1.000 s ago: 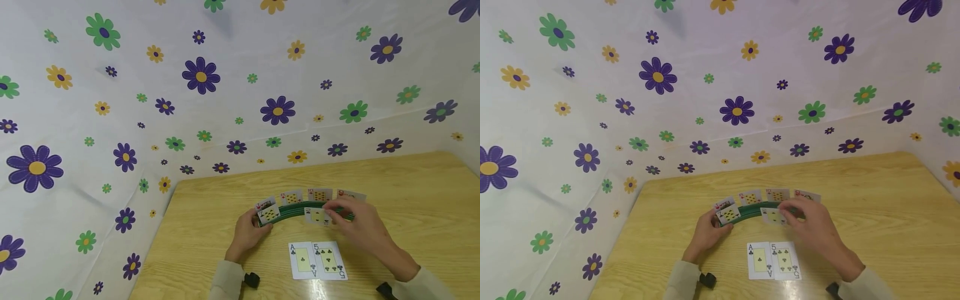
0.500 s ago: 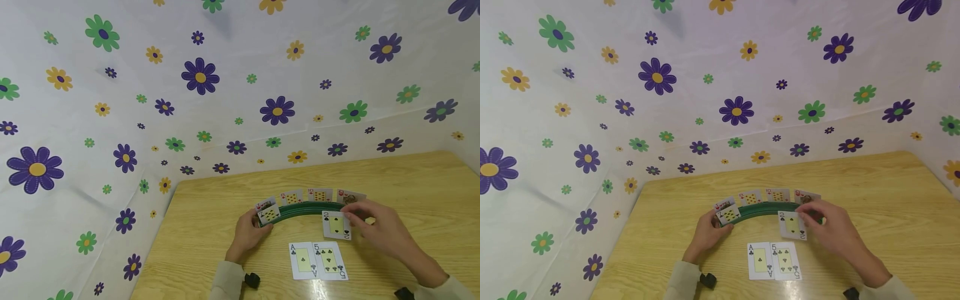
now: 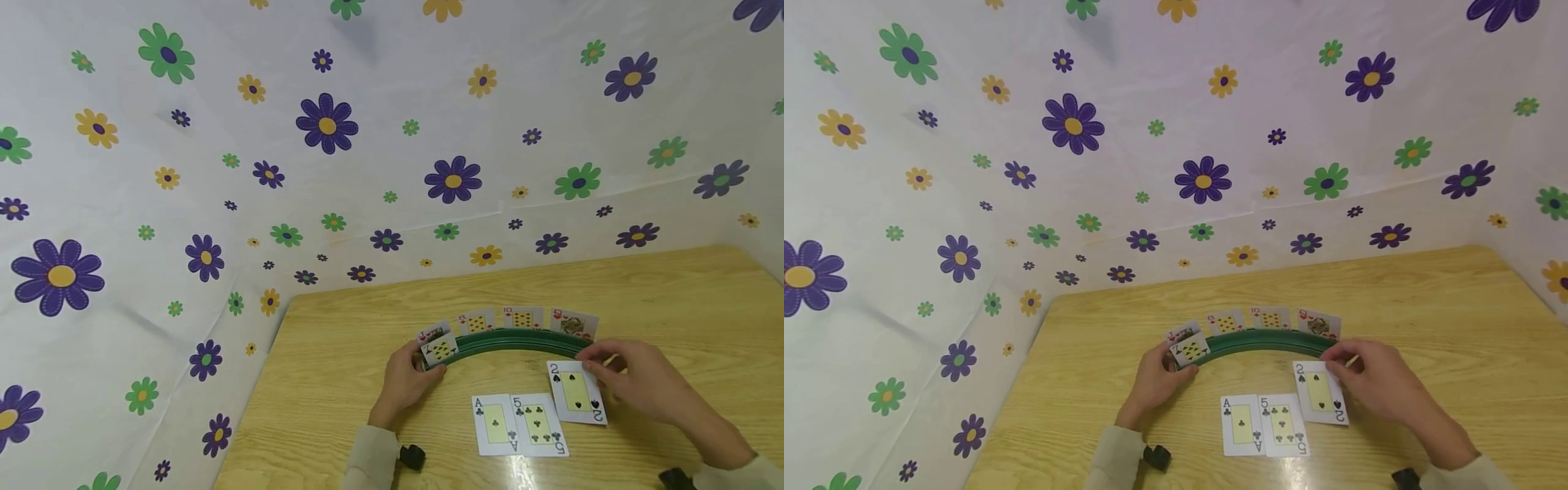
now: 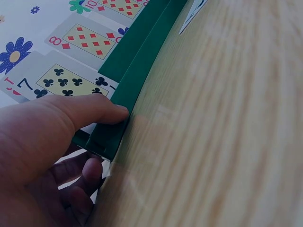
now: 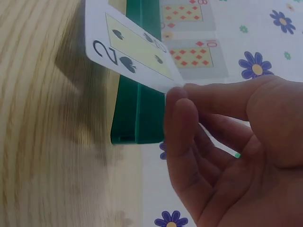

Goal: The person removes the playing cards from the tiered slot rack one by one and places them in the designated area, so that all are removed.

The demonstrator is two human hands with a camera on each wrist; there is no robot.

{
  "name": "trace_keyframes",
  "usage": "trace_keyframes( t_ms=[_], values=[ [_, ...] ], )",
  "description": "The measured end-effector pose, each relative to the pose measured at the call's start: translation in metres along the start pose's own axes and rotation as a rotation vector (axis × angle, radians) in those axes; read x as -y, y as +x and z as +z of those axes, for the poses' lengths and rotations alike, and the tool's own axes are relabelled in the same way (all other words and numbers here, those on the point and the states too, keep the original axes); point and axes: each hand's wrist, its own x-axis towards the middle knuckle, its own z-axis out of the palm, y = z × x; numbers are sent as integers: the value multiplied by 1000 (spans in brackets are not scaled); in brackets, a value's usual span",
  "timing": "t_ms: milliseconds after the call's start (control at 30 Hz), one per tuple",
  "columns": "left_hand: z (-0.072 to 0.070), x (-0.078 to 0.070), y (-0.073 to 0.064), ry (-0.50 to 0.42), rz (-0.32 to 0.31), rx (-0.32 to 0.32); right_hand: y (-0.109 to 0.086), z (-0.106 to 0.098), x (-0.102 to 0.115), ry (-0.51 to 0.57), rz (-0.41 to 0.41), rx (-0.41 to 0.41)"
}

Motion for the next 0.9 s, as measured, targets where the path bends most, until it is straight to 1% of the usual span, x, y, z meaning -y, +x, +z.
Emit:
trace_keyframes(
  t_ms=[167,333,567,900],
  values=[
    [0,1,0,-4,3,-2,3,-5,-8,-13,28,82],
    [-1,1,-1,-5,2,1,5,-3,-13,-21,44,142],
    [1,3,-1,3,-5,4,7,4,-18,-73,11,157],
    [1,1,0,20,-3,-7,8,11,-21,-72,4,174]
  ],
)
